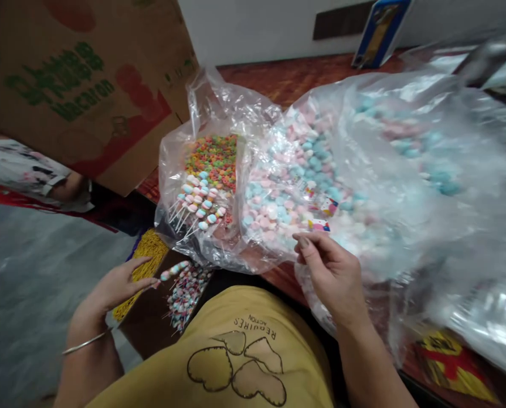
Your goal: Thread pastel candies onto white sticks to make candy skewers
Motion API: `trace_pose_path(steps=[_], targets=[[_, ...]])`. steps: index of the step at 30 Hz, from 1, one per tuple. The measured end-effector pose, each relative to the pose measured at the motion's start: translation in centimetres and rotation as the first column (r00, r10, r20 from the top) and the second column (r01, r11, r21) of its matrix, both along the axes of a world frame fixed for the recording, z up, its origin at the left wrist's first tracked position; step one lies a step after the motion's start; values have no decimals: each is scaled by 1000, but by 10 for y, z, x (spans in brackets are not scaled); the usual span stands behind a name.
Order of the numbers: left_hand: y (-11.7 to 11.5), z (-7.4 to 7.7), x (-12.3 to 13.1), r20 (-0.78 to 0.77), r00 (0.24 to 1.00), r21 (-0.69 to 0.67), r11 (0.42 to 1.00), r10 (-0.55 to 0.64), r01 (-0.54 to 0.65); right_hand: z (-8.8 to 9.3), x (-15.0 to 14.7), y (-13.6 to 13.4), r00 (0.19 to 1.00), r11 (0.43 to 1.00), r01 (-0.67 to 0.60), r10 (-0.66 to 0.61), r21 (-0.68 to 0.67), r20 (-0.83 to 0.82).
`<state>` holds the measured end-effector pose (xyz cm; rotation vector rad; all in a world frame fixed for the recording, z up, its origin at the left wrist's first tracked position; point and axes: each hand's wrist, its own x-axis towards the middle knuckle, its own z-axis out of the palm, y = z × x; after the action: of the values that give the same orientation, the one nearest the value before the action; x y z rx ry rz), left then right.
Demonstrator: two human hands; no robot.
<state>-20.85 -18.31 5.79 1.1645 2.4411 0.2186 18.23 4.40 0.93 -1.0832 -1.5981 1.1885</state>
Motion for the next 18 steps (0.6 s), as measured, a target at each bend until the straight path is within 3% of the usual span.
trace_pose_path(steps=[1, 3, 6, 8, 10, 13, 16, 18], targets=[[11, -4, 7, 40, 998, -1, 999, -53, 53, -1, 8, 3, 997, 997, 80, -79, -4, 25], [43, -8, 30, 208, 941, 94, 963, -266, 251, -4, 22, 10, 969, 974, 226, -228, 31, 99], [103, -4, 78, 402, 669, 336, 780, -626, 528, -9, 38, 20, 905, 930, 331, -361, 160, 225], [141, -1, 110, 439, 456, 504, 632, -774, 589, -13, 40, 26, 872, 914, 320, -388, 251, 299], [172, -2, 140, 456, 321, 597, 552, -830, 582, -16, 35, 30, 845, 908, 251, -375, 336, 381], [202, -9, 174, 496, 279, 633, 563, -822, 532, -17, 20, 35, 750, 888, 111, -369, 445, 549], [218, -20, 194, 533, 349, 624, 637, -771, 453, -20, 4, 36, 572, 856, 70, -454, 511, 682], [223, -28, 201, 574, 401, 595, 700, -714, 395, -23, -1, 37, 507, 843, 53, -484, 535, 713]])
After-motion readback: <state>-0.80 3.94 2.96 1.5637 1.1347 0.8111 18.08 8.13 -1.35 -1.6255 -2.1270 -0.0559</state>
